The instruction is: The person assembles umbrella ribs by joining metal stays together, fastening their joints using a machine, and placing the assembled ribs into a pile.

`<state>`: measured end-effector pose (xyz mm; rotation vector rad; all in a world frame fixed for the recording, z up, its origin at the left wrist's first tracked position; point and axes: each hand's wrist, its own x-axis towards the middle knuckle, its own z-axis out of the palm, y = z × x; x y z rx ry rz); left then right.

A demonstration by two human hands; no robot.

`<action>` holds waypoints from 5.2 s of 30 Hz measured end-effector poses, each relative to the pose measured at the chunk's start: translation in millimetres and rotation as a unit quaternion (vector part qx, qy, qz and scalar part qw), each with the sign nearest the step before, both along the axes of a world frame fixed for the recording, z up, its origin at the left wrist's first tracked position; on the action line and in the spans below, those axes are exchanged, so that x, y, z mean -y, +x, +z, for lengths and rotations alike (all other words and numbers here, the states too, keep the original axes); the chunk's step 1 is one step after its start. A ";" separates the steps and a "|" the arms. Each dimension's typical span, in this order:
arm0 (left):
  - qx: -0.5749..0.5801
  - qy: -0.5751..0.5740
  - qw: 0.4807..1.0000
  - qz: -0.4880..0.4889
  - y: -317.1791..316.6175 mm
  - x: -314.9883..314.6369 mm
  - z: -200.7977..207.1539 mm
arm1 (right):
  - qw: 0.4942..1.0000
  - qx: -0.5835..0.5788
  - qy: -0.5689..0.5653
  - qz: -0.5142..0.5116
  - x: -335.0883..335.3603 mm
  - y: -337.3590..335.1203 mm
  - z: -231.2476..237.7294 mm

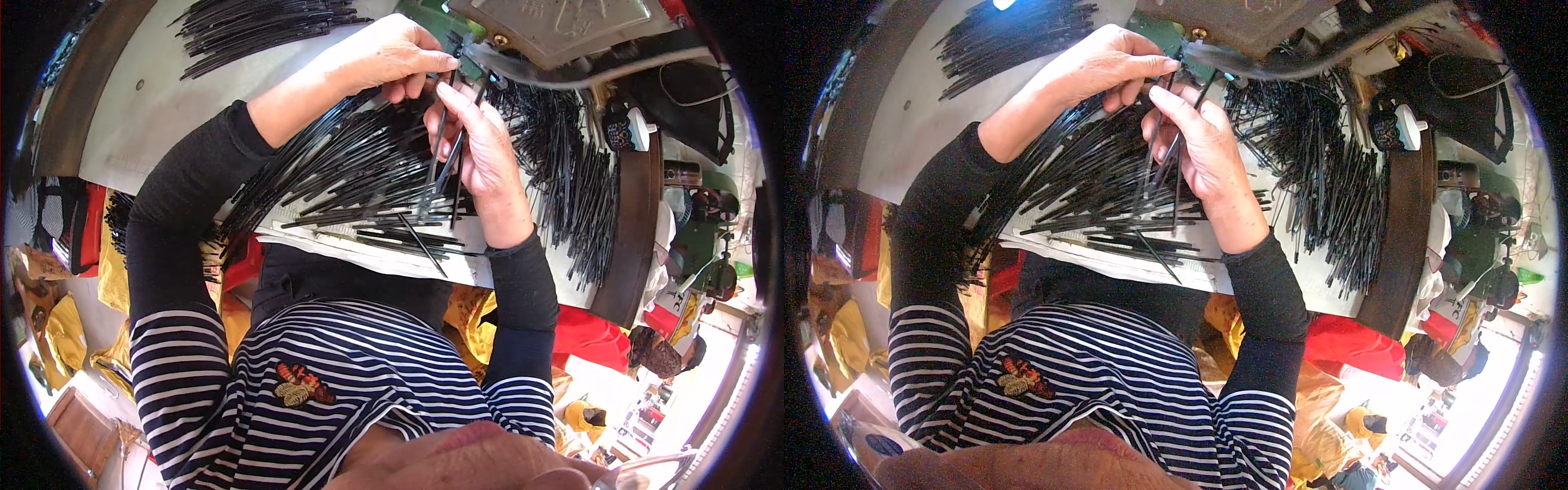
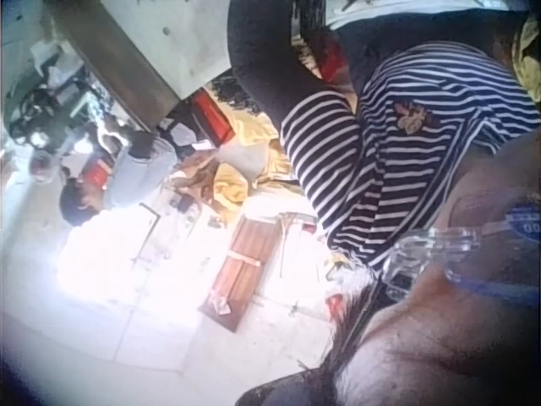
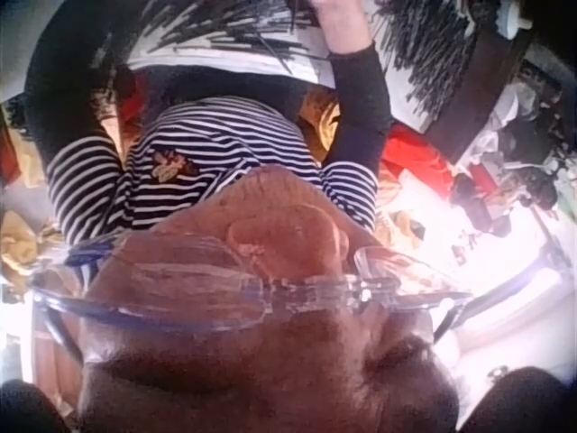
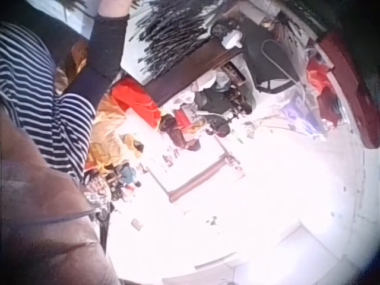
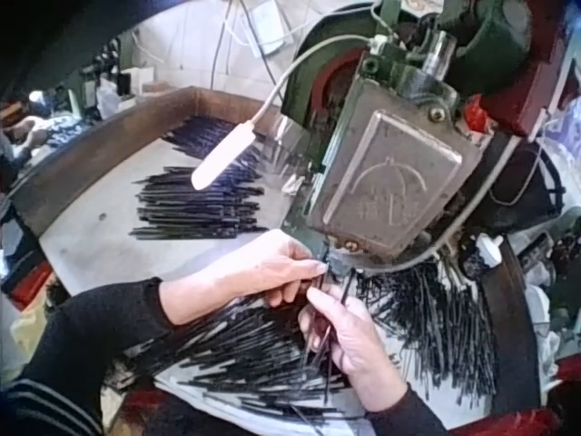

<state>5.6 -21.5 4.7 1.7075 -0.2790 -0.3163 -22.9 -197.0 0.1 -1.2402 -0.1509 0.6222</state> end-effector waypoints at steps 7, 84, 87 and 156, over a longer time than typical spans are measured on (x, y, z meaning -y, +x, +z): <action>0.076 0.123 0.989 -0.020 -8.6 -6.5 23.8 | 0.994 0.012 -0.100 -0.034 16.7 -7.6 15.9; -0.023 0.055 0.997 -0.045 -6.0 -3.3 -7.2 | 0.859 0.338 -0.384 0.008 49.8 8.7 10.9; -0.024 0.054 0.997 -0.045 -3.1 -4.1 -9.1 | 0.884 0.314 -0.346 0.002 48.2 6.8 14.2; 0.017 -0.014 0.999 -0.026 -22.6 15.2 7.1 | 0.976 0.026 0.140 -0.162 45.6 36.8 -18.3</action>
